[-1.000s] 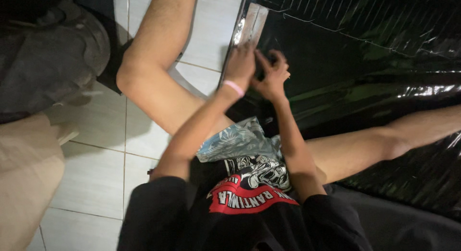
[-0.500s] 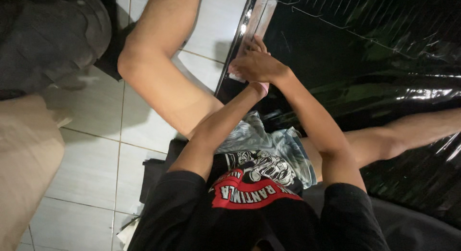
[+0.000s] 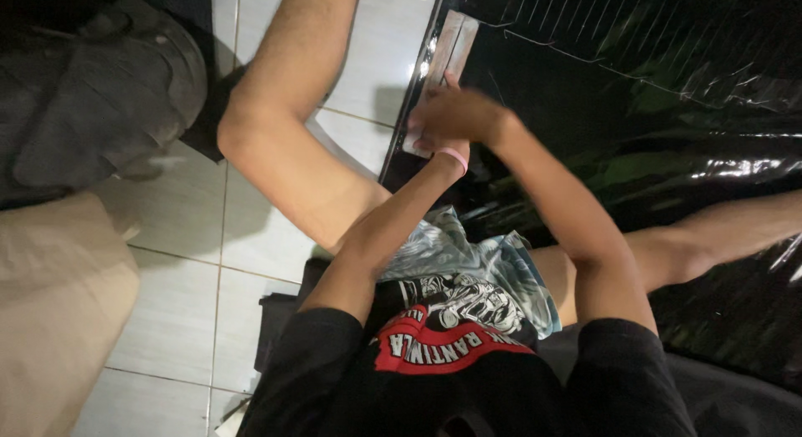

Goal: The person sits on the floor and uses a ruler and a marking tool to draw straight lines on a large black sheet. They repeatedly reposition the ruler and draw parallel lines across the surface.

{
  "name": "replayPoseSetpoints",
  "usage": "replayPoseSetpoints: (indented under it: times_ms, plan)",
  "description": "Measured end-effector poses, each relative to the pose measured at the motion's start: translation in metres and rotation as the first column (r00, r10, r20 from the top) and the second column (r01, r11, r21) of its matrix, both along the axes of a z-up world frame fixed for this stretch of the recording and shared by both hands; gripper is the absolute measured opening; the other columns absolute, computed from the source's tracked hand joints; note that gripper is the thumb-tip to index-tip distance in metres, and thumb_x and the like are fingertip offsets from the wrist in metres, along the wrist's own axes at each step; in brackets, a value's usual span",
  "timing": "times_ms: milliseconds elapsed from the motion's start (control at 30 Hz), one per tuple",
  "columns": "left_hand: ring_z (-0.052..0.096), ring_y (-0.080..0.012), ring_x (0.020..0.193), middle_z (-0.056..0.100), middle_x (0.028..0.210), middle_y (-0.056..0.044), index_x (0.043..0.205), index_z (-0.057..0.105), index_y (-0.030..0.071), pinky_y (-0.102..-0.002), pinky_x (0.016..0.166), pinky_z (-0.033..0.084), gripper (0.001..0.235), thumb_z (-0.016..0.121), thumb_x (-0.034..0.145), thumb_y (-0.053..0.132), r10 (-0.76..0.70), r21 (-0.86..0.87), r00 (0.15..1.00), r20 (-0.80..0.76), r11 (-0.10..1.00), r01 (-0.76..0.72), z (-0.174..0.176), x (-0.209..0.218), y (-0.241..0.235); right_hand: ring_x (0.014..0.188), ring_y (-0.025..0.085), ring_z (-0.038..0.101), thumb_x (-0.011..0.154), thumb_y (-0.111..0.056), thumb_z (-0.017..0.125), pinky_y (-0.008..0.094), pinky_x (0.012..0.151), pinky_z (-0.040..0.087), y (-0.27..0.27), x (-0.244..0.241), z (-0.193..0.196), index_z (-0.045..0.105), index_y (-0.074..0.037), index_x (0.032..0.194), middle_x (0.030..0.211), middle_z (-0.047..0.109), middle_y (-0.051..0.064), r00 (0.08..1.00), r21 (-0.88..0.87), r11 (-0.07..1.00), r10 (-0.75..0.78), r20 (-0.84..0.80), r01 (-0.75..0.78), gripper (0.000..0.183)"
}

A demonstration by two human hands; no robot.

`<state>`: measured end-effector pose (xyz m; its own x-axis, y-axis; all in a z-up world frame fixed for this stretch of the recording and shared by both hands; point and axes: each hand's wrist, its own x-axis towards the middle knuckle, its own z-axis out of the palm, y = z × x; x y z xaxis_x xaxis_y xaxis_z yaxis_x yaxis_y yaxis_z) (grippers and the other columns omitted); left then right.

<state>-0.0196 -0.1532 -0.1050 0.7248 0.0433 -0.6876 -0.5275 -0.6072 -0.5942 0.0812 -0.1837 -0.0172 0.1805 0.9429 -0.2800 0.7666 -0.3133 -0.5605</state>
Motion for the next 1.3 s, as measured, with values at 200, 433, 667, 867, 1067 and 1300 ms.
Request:
replayPoseSetpoints:
  times_ms: [200, 433, 667, 867, 1067, 1300]
  plan:
    - [0.047, -0.0458, 0.132, 0.022, 0.167, -0.033, 0.158, 0.033, 0.016, -0.042, 0.106, 0.047, 0.106, 0.084, 0.066, 0.002, 0.240, -0.297, 0.969, -0.053, 0.923, -0.245, 0.066, 0.032, 0.016, 0.085, 0.033, 0.074, 0.101, -0.021, 0.063, 0.046, 0.073, 0.059, -0.020, 0.087, -0.009, 0.073, -0.015, 0.116, 0.100, 0.077, 0.013, 0.882, 0.301, 0.869, -0.448, 0.147, 0.392, 0.019]
    - [0.048, -0.0379, 0.138, 0.033, 0.164, -0.020, 0.145, 0.048, 0.013, -0.045, 0.112, 0.047, 0.036, 0.055, 0.110, 0.015, 0.498, -0.866, 0.867, 0.015, 0.439, -0.238, 0.047, 0.025, 0.080, 0.084, 0.033, 0.074, 0.111, -0.015, 0.051, 0.047, 0.074, 0.057, -0.050, 0.066, -0.006, 0.070, -0.008, 0.122, 0.101, 0.077, 0.014, 0.665, 0.402, 0.576, -0.737, -0.121, 0.712, 0.023]
    - [0.041, -0.0296, 0.139, 0.021, 0.166, -0.002, 0.151, 0.039, 0.022, -0.060, 0.114, 0.030, 0.117, 0.098, 0.050, 0.020, 0.348, -0.768, 0.923, -0.164, 0.542, -0.341, 0.099, 0.039, 0.109, 0.096, 0.029, 0.075, 0.095, -0.004, 0.056, 0.038, 0.078, 0.061, -0.055, 0.007, -0.024, 0.067, -0.009, 0.116, 0.117, 0.074, 0.012, 0.712, 0.512, 0.585, -0.698, -0.077, 0.629, 0.025]
    - [0.038, -0.0291, 0.143, 0.019, 0.171, -0.002, 0.156, 0.036, 0.025, -0.062, 0.117, 0.025, 0.132, 0.102, 0.041, 0.028, 0.353, -0.810, 0.924, -0.147, 0.493, -0.317, 0.102, 0.041, 0.112, 0.085, 0.024, 0.076, 0.085, 0.002, 0.066, 0.036, 0.068, 0.062, -0.074, -0.119, 0.003, 0.069, -0.009, 0.113, 0.107, 0.074, 0.009, 0.924, 0.387, 0.839, -0.356, -0.143, 0.383, 0.030]
    - [0.030, -0.0325, 0.148, 0.020, 0.169, -0.005, 0.154, 0.038, 0.035, -0.070, 0.116, 0.015, 0.134, 0.102, 0.037, 0.036, 0.382, -0.822, 0.921, -0.075, 0.499, -0.274, 0.080, 0.031, 0.119, 0.096, 0.025, 0.076, 0.085, 0.007, 0.062, 0.035, 0.078, 0.064, -0.062, -0.126, 0.000, 0.068, -0.008, 0.123, 0.119, 0.076, 0.010, 0.886, 0.476, 0.747, -0.402, -0.231, 0.464, 0.042]
    - [0.013, -0.0288, 0.156, 0.024, 0.169, -0.001, 0.149, 0.042, 0.039, -0.077, 0.118, 0.001, 0.130, 0.102, 0.033, 0.042, 0.360, -0.812, 0.932, -0.041, 0.531, -0.240, 0.076, 0.031, 0.125, 0.102, 0.031, 0.074, 0.084, 0.009, 0.057, 0.039, 0.086, 0.061, -0.084, -0.123, 0.006, 0.070, -0.003, 0.120, 0.121, 0.072, 0.015, 0.818, 0.329, 0.750, -0.543, -0.190, 0.574, 0.040]
